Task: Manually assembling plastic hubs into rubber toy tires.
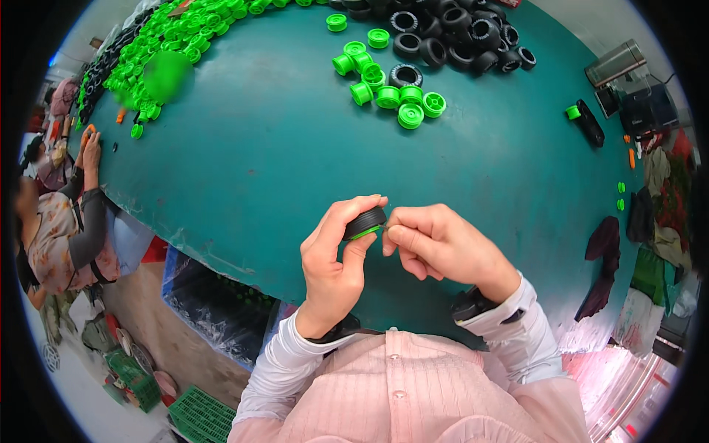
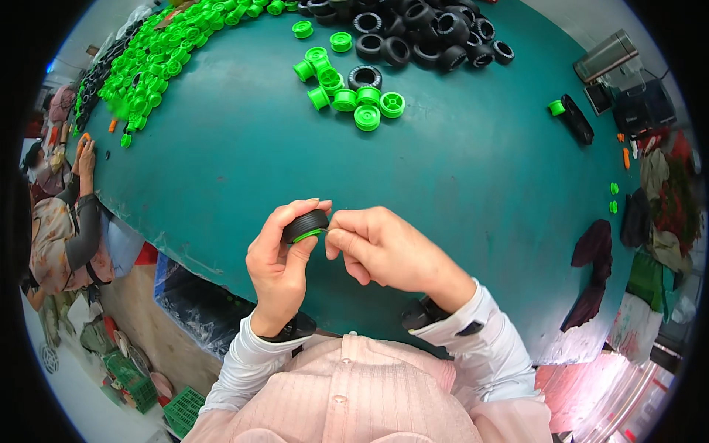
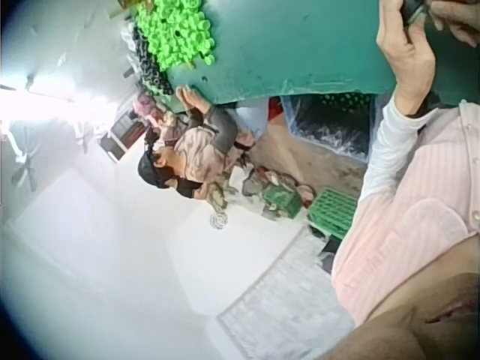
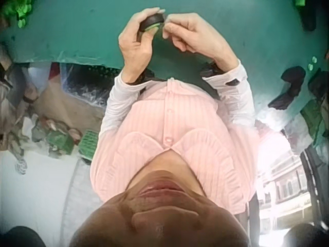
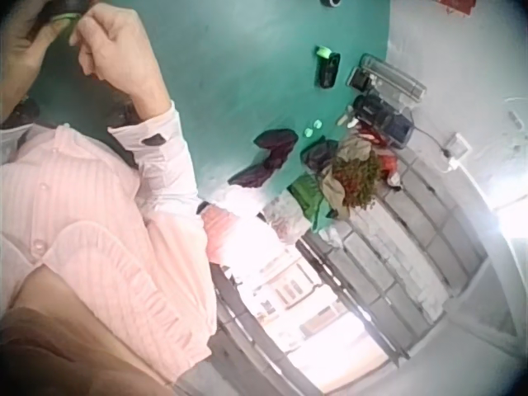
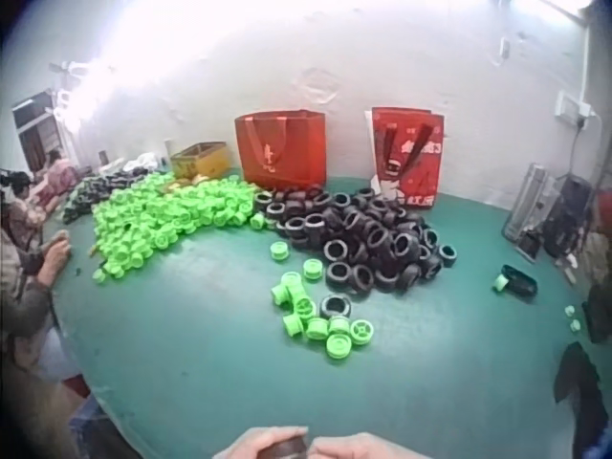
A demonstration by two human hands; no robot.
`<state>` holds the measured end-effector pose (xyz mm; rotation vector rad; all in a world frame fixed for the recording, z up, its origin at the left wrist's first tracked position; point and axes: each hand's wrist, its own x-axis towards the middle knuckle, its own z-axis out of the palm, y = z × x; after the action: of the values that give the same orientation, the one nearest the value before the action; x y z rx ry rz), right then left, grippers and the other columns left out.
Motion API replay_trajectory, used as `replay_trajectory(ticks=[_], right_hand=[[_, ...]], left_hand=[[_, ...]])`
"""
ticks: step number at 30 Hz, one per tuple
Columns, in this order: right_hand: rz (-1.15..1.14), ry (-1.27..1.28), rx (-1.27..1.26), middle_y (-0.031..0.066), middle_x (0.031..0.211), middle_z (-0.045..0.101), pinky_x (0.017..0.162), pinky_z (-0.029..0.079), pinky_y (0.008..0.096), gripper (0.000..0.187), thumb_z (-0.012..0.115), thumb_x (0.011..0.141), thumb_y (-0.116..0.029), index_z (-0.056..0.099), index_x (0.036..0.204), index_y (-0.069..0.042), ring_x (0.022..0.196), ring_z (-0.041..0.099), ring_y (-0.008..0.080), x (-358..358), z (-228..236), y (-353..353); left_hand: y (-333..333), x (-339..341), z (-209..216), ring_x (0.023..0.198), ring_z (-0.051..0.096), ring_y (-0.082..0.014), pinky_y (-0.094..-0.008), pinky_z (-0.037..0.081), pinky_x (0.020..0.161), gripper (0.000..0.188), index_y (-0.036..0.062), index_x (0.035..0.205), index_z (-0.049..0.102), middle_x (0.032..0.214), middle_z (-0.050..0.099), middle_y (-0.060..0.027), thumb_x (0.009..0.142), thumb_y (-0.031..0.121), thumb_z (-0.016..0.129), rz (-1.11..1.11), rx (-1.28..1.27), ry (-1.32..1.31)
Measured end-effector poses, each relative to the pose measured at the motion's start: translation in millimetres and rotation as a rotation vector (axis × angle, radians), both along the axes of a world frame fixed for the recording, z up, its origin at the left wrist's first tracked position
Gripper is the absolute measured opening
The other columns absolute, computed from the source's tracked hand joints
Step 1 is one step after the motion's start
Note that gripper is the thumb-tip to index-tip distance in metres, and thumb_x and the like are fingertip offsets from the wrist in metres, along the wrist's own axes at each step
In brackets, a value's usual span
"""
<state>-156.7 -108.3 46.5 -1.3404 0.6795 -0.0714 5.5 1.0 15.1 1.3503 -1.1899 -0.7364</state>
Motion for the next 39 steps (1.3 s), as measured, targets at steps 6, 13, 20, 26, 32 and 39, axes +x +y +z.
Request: replay_trajectory(ticks=[6,13,20,26,32,39], right_hand=[[-0.207,0.001,0.086,0.0028,0.057,0.059,0.043,0.039,0.0256,0.029,0.049,0.106,-0.021,0.062,0.087,-0.003,0.043,0.049,0.008,6.9,-3.5,17.5],[-0.365,0.029,-0.309,0.0034,0.056,0.058,0.043,0.04,0.0272,0.027,0.05,0.107,-0.017,0.06,0.087,-0.001,0.043,0.051,0.0087,13.5,-0.8,35.0],[-0.33,0.048,-0.011,0.0093,0.056,0.059,0.044,0.043,0.034,0.022,0.054,0.104,-0.015,0.06,0.09,0.0,0.044,0.058,0.0205,13.4,11.7,27.5],[-0.25,0.035,-0.852,0.0061,0.056,0.059,0.042,0.04,0.0306,0.02,0.052,0.105,-0.015,0.059,0.094,0.0,0.043,0.054,0.0136,13.6,-10.6,32.9],[-0.249,0.121,-0.033,0.0146,0.06,0.062,0.046,0.046,0.0419,0.014,0.061,0.1,-0.013,0.058,0.092,-0.002,0.052,0.062,0.0343,13.4,4.7,21.9],[-0.337,0.068,-0.8,0.0128,0.066,0.064,0.047,0.046,0.0405,0.014,0.062,0.098,-0.011,0.055,0.091,-0.002,0.053,0.064,0.0316,14.9,-23.4,39.1]], left_hand=[[-7.6,-3.3,-3.4,0.098,0.071,-0.0277,-0.0341,0.056,0.084,0.04,0.0004,0.121,0.066,0.113,0.071,-0.017,0.085,-0.017,0.06,0.047,-0.05,-0.161],[-5.2,-11.4,-2.3,0.103,0.069,-0.0196,-0.0315,0.054,0.092,0.036,-0.0037,0.134,0.057,0.118,0.07,-0.0184,0.099,-0.002,0.062,0.089,0.057,-0.061],[-2.4,-13.5,5.1,0.099,0.067,-0.0155,-0.0294,0.055,0.09,0.039,-0.0047,0.138,0.055,0.116,0.071,-0.0162,0.1,0.0,0.062,0.143,0.114,-0.005],[-6.0,-5.0,15.1,0.09,0.072,-0.0227,-0.0341,0.056,0.079,0.038,-0.0027,0.13,0.062,0.103,0.072,-0.0174,0.092,-0.004,0.064,0.108,0.191,-0.026],[-10.0,3.2,12.7,0.087,0.072,-0.0323,-0.0381,0.056,0.077,0.039,-0.001,0.131,0.061,0.102,0.071,-0.0201,0.091,-0.003,0.065,0.049,0.196,-0.245],[-9.6,1.6,8.3,0.087,0.07,-0.0219,-0.0326,0.054,0.077,0.038,-0.001,0.13,0.061,0.1,0.071,-0.0145,0.092,-0.003,0.063,0.042,0.167,-0.223]])
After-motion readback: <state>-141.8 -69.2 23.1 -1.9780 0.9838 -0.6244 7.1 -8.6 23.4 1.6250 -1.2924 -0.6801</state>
